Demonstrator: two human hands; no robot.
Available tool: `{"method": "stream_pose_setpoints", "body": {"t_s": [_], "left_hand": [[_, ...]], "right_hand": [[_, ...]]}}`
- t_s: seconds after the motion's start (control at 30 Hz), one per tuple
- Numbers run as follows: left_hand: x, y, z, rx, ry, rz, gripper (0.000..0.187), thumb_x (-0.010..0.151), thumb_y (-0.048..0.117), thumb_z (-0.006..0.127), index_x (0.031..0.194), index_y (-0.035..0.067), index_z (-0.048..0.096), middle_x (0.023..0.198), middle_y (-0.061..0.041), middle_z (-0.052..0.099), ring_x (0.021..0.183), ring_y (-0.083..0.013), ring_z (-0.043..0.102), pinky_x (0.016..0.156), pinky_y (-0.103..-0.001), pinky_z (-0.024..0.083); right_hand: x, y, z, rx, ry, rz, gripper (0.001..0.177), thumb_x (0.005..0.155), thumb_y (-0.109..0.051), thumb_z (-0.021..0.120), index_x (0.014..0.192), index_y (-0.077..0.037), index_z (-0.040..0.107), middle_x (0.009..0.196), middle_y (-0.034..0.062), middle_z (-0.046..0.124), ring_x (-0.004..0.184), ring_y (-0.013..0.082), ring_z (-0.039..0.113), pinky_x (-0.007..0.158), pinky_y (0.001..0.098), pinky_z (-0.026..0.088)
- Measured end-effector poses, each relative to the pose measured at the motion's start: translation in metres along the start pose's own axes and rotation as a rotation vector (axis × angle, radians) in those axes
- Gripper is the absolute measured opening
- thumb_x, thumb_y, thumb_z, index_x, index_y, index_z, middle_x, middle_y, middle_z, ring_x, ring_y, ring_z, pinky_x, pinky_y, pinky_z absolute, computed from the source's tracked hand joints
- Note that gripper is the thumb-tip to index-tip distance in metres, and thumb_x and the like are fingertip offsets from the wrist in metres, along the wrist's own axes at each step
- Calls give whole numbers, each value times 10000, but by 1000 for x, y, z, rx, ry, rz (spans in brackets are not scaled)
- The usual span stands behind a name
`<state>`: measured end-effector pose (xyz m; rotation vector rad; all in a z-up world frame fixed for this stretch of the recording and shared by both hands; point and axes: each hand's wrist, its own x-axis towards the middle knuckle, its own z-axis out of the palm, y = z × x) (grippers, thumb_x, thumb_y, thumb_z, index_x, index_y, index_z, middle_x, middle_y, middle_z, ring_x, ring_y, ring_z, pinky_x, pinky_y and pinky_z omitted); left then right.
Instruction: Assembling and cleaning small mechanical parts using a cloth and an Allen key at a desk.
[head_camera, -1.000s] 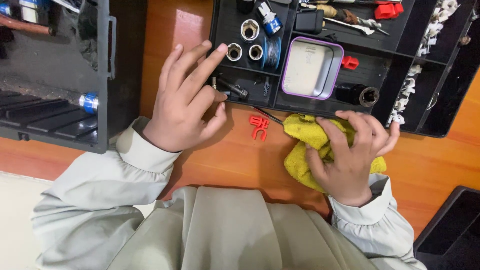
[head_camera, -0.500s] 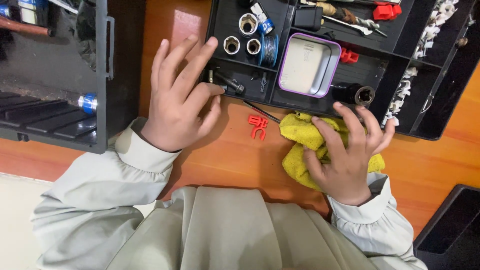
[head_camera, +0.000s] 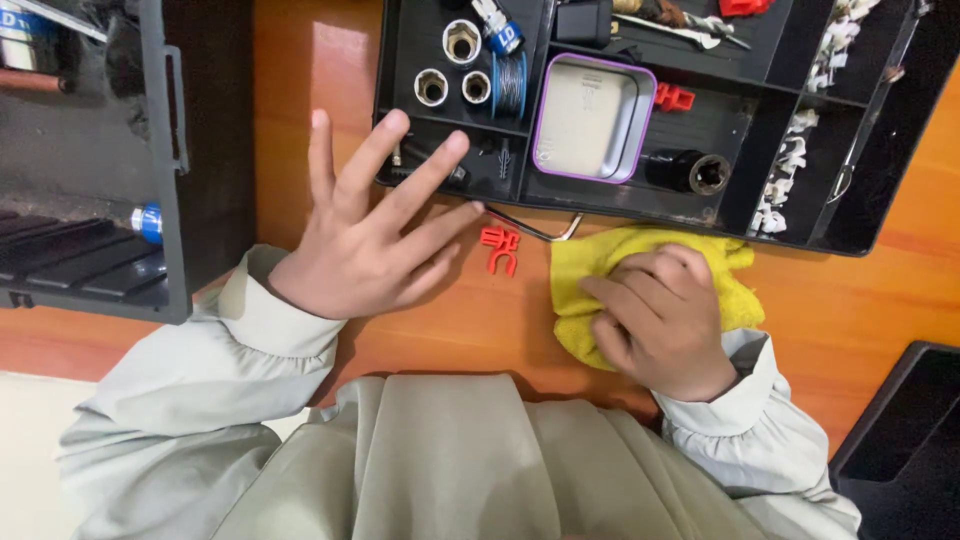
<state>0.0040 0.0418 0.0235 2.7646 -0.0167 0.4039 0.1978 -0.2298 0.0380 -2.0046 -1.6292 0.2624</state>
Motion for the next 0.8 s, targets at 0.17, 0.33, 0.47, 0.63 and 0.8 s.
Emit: {"method": "stream_pose_setpoints", "body": {"t_s": [0.17, 0.33, 0.47, 0.63, 0.8], "left_hand": [[-3, 1, 7, 13, -86, 2, 269, 1023, 302, 783, 1280, 229, 765, 1705, -90, 340, 1575, -419, 156, 1198, -808, 19], [-2, 2, 7, -20, -124, -20, 220, 1011, 299, 779, 1212, 211, 771, 1708, -78, 333, 1625, -432, 187, 1194, -809, 15], [-1, 2, 8, -22, -110, -24, 170, 1021, 298, 781, 1170, 216, 769, 1705, -73, 345, 1625, -422, 194, 1196, -803, 17], [-1, 1, 8, -25, -100, -10, 155, 1031, 284, 776, 1153, 189, 763, 1700, -82, 355, 1628, -414, 199, 1214, -786, 6], [1, 4, 7, -5, -107, -31, 175, 1039, 293, 779, 1154, 163, 758, 1699, -92, 346, 1619, -415, 210, 1212, -776, 12]], "right_hand": [[7, -8, -3, -20, -104, 30, 358, 777, -69, 739, 1135, -78, 735, 894, 28, 615, 936, 241, 612, 904, 410, 436], [17, -15, -8, -98, -159, 47, 429, 871, -187, 752, 1290, -114, 696, 1097, 37, 631, 1052, 266, 569, 963, 462, 422], [19, -15, -8, -98, -157, 40, 414, 891, -201, 741, 1290, -115, 678, 1239, 51, 631, 1154, 288, 558, 1029, 486, 420], [20, -15, -8, -64, -161, 42, 400, 895, -196, 738, 1277, -99, 671, 1298, 56, 632, 1200, 297, 559, 1074, 502, 424], [18, -14, -7, -51, -142, 50, 378, 888, -198, 747, 1249, -105, 684, 1234, 56, 638, 1151, 295, 583, 1050, 503, 443]]}}
